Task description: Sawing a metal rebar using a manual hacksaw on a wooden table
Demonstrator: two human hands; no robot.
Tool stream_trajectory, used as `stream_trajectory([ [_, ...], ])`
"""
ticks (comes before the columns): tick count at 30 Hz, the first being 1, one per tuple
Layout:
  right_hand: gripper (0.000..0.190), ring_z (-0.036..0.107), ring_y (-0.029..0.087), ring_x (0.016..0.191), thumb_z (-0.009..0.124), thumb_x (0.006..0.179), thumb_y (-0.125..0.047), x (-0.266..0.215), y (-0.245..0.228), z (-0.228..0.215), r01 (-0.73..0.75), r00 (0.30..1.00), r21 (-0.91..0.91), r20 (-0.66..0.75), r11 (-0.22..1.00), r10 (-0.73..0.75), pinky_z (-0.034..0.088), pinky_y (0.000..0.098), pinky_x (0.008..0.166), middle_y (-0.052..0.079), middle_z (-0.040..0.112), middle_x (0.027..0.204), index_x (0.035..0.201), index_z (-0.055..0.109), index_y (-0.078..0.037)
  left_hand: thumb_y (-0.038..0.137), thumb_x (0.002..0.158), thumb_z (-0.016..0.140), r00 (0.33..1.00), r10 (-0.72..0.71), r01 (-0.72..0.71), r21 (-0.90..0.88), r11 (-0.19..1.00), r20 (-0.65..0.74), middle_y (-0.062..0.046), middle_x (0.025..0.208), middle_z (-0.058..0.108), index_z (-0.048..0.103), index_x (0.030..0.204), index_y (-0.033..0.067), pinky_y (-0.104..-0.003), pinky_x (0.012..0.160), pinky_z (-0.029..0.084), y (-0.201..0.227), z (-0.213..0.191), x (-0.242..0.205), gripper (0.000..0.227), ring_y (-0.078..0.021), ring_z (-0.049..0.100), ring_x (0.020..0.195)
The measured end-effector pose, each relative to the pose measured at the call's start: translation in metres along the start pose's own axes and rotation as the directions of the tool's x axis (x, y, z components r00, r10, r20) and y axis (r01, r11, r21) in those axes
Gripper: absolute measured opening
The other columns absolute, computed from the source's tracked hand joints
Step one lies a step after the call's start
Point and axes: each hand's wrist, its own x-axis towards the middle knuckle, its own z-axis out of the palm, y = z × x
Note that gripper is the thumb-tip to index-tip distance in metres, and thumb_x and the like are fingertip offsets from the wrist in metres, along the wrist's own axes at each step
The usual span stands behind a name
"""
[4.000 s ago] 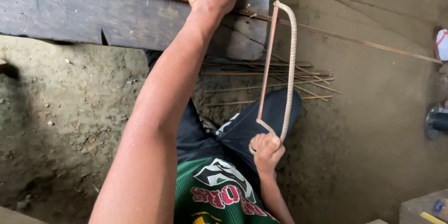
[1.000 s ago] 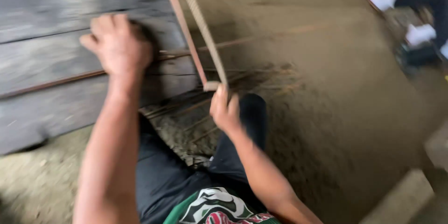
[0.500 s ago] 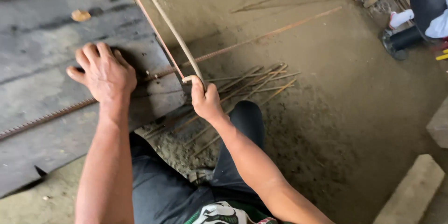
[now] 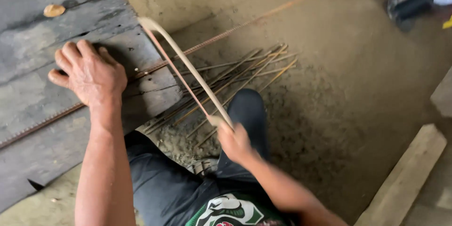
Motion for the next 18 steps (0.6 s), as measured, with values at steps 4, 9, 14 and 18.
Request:
stream_trajectory([
  [4,0.022,0.029,0.014,0.049,0.045,0.104,-0.041,0.095,-0.069,0.079,0.081,0.989,-0.473,0.148,0.877,-0.012,0.027,0.042,0.05,-0.002,0.031,0.054,0.1,0.057,-0.023,0.024,0.103,0.066,1.0,-0.007,0.007,-0.044,0.999,0.004,-0.019,0.117,0.058,0.064,0.11,0.0026,-0.06,0.089,0.029,0.001,-0.004,-0.003,0.023,-0.0392,0.047,0.114],
  [9,0.033,0.023,0.018,0.053,0.045,0.104,-0.053,0.077,-0.069,0.062,0.155,0.941,-0.318,0.337,0.935,-0.042,0.026,0.0504,0.053,-0.003,0.03,0.063,0.087,0.057,-0.028,0.028,0.103,0.07,0.998,0.032,-0.03,0.052,0.998,-0.049,-0.015,0.111,0.059,0.066,0.105,0.0071,-0.056,0.086,0.032,0.0,-0.003,-0.003,0.021,-0.037,0.05,0.106],
  [14,0.039,0.028,0.008,0.058,0.046,0.101,-0.027,-0.042,0.006,-0.032,0.161,0.985,-0.507,0.138,0.847,-0.105,0.024,0.0378,0.053,-0.006,0.026,0.06,0.066,0.029,-0.022,0.022,0.102,0.069,1.0,0.018,-0.017,-0.047,0.999,0.017,-0.02,0.116,0.054,0.06,0.109,0.0023,-0.06,0.089,0.029,0.002,-0.012,0.001,0.022,-0.0396,0.045,0.112],
  [18,0.03,0.07,0.022,0.063,0.053,0.1,-0.024,-0.051,0.048,-0.062,0.35,0.903,-0.713,0.085,0.607,-0.421,0.056,0.0403,0.063,0.011,0.07,0.074,0.096,0.045,0.004,0.026,0.098,0.071,1.0,-0.006,0.006,0.018,1.0,-0.008,-0.018,0.117,0.056,0.063,0.118,0.0018,-0.059,0.087,0.032,0.001,-0.01,0.0,0.032,-0.0375,0.047,0.111],
])
